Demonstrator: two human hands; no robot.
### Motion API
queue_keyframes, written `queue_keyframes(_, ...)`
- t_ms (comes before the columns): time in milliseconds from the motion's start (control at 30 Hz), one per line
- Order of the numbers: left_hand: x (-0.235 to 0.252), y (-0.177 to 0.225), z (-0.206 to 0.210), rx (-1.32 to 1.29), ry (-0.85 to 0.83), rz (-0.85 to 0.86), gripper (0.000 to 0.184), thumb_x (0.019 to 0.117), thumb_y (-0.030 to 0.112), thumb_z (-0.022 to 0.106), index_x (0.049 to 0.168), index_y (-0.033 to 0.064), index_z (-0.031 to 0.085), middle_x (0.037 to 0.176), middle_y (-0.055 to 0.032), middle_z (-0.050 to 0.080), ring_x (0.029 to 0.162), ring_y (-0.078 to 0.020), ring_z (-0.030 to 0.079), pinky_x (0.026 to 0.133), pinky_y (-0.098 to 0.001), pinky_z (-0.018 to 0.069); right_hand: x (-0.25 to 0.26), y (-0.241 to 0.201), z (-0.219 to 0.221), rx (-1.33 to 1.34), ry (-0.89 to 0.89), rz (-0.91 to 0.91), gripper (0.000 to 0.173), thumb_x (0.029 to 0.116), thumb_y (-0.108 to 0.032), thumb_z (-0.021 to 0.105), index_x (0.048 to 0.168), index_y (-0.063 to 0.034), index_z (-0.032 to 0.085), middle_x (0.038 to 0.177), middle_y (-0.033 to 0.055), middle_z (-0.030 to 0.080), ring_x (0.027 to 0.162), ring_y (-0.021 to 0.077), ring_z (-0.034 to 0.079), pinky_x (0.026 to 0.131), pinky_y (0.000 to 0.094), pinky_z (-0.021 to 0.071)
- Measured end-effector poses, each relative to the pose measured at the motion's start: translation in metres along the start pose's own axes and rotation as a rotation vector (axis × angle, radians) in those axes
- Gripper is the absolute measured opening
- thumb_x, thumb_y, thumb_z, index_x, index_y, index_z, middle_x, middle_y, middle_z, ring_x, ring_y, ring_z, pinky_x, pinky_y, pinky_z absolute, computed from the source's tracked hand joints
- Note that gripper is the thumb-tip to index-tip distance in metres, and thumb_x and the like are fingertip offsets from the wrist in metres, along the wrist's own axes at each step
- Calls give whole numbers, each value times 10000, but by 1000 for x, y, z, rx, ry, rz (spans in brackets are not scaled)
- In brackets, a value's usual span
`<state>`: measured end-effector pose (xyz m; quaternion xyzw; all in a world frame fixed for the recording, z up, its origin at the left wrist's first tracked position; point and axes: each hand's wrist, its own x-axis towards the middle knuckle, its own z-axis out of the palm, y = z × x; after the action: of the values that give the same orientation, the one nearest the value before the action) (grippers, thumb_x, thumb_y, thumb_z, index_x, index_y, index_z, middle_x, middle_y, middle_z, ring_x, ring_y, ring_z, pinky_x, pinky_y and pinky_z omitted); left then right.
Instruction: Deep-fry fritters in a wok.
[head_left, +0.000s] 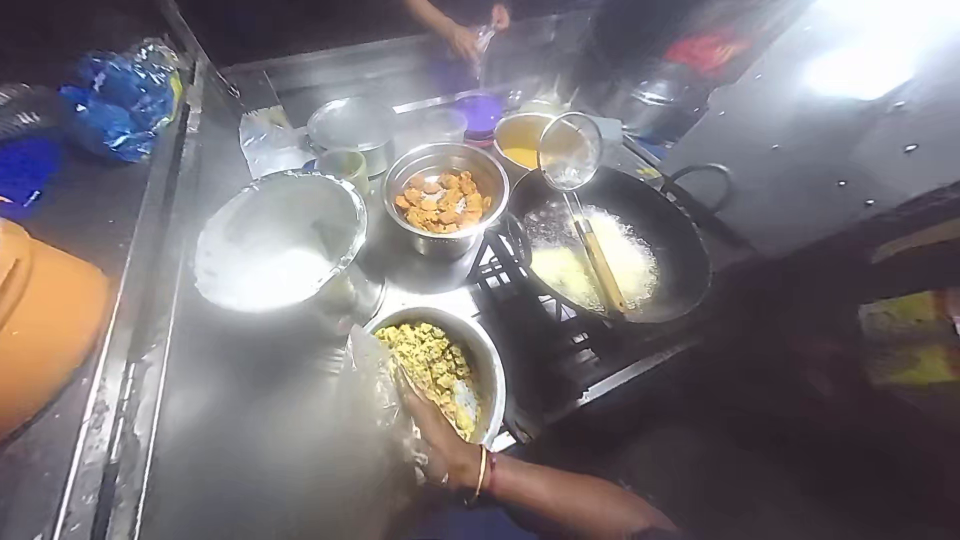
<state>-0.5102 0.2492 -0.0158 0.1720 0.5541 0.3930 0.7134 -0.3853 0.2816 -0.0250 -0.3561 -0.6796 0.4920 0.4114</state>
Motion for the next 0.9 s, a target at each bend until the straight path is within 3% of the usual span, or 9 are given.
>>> queue_keyframes(100,-2,-12,-10,138,-174,542,365,995,314,585,982,-51,585,845,110,629,850,137,561,814,-108,459,-5,-5,-21,153,5,-32,1073,966,-685,456,1524,202,223,1604,342,291,1507,230,362,1244,339,291)
queue_keyframes(167,-2,-19,-8,83,-106,731,346,973,562,563,1002,251,711,964,231,705,979,173,596,897,-99,478,-7,-22,-48,225,75,28,1017,949,-553,603,1528,188,218,1574,289,376,1390,128,490,1141,272,416)
queue_keyframes(233,-5,-19,-5,-13,-50,761,319,964,599,505,1052,382,721,1027,259,719,1026,143,620,935,-130,502,-12,-40,-85,172,213,84,859,918,-297,723,1515,152,299,1462,201,537,1229,72,611,1035,246,521)
queue_keyframes(400,-25,12,18,-166,360,576,438,1118,279,280,1136,-136,419,873,76,627,847,140,599,854,-108,500,-26,-86,-203,-519,391,42,508,928,-197,704,1345,73,596,1279,128,694,1126,67,677,988,248,558)
queue_keyframes(533,-8,-5,-19,-99,324,537,423,1116,353,253,1084,19,511,803,128,632,767,82,631,776,-168,544,-26,-102,-274,-967,426,200,301,923,-203,667,1155,-23,732,1037,153,746,896,234,731,837,449,596)
queue_keyframes(667,-14,-5,-21,-218,198,623,440,1092,472,285,1049,172,604,843,177,728,878,61,697,849,-175,565,0,-92,-309,-1072,270,562,243,943,-212,727,1115,-43,750,1040,169,749,980,334,720,923,589,542)
queue_keyframes(733,-6,-10,-34,-187,215,637,450,1088,477,234,1077,149,542,807,178,704,826,59,694,792,-177,575,11,-78,-314,-1135,159,713,213,972,-243,684,1068,-69,762,1026,173,743,996,368,707,915,619,532)
queue_keyframes(800,12,-31,-61,-154,161,796,597,1020,607,422,1283,76,503,1042,124,716,1014,13,679,903,-234,561,17,-71,-315,-1169,94,782,224,1003,-248,613,1038,-92,770,1013,172,742,994,376,705,896,627,533)
queue_keyframes(900,15,-31,-72,-84,269,824,737,935,710,477,1329,88,501,1119,104,710,1091,-7,665,970,-275,550,9,-90,-301,-1158,265,603,226,1025,-162,574,1028,-47,769,993,211,739,959,407,709,873,659,529)
